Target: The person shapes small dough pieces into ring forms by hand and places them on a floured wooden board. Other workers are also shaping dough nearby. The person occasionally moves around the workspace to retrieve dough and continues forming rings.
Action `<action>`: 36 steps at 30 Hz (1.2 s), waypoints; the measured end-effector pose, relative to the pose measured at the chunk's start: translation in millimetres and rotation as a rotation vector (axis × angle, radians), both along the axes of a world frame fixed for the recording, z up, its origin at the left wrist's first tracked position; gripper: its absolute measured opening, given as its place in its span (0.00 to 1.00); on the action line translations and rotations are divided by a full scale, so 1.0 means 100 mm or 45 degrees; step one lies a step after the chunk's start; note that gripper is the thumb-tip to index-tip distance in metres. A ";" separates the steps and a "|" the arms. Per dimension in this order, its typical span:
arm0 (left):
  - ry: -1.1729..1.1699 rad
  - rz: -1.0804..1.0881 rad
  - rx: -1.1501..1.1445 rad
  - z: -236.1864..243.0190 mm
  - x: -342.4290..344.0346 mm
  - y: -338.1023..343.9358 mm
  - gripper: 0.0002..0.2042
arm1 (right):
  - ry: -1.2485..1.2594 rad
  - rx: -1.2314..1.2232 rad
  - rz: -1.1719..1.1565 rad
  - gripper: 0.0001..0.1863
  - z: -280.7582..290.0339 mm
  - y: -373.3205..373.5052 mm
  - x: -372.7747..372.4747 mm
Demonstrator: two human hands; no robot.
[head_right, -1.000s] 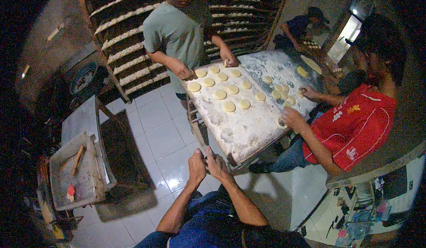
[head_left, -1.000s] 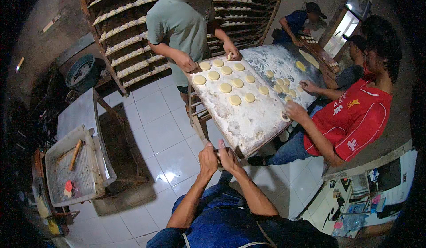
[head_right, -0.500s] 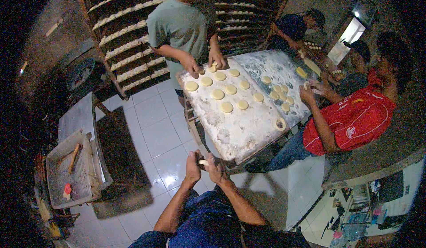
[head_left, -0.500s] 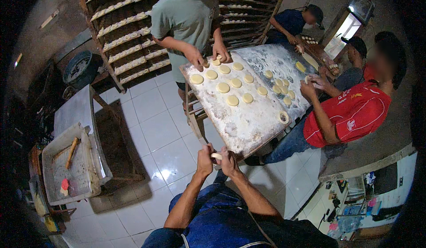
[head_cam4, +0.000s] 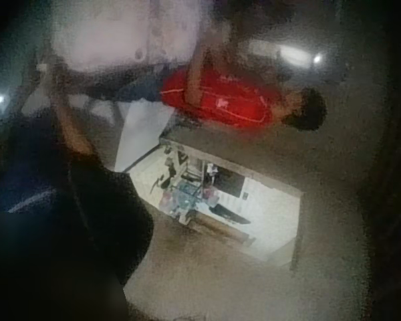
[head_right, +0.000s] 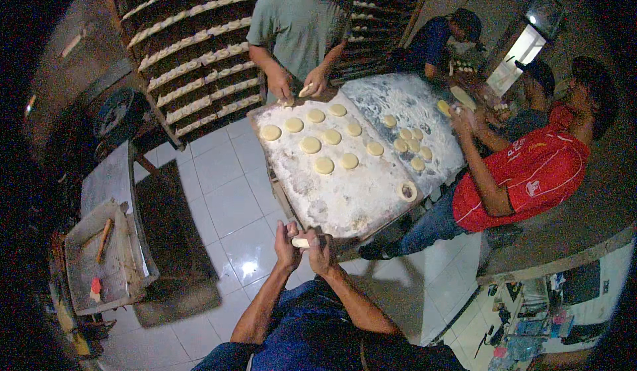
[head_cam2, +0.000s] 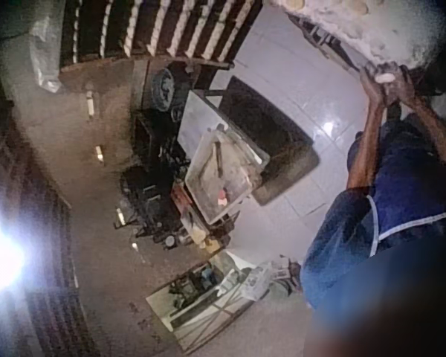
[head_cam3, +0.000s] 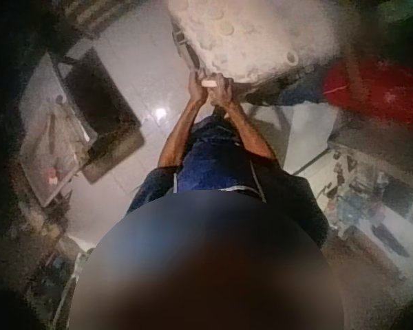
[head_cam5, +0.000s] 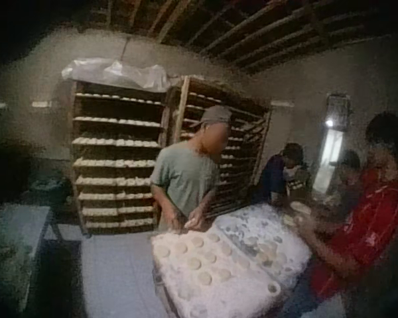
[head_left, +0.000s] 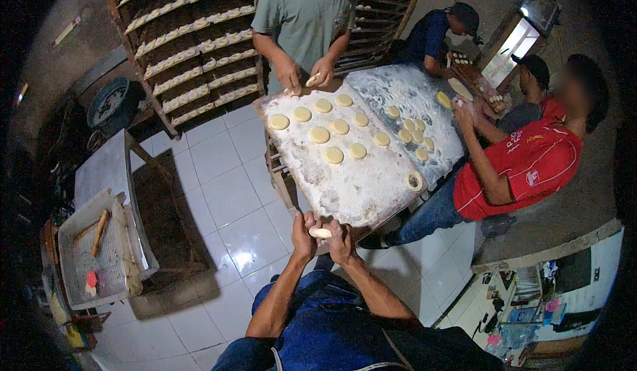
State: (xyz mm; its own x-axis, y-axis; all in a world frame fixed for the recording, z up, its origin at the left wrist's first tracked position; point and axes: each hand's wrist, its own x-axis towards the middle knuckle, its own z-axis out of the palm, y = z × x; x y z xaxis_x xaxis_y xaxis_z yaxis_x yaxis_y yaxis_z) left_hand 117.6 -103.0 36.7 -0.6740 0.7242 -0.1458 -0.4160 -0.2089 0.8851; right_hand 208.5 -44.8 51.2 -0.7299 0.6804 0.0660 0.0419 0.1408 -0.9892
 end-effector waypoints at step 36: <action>0.142 -0.296 -0.287 -0.04 0.17 0.30 0.30 | -0.627 -0.317 0.160 0.26 0.08 0.41 0.35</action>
State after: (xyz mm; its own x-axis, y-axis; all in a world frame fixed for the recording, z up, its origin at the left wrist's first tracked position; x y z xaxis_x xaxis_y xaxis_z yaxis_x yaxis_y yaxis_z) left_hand 134.3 -72.8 32.8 -0.5152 0.8183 -0.2547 -0.3277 0.0865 0.9408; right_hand 243.1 -3.7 59.2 -0.7101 0.5380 -0.4542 0.5050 -0.0603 -0.8610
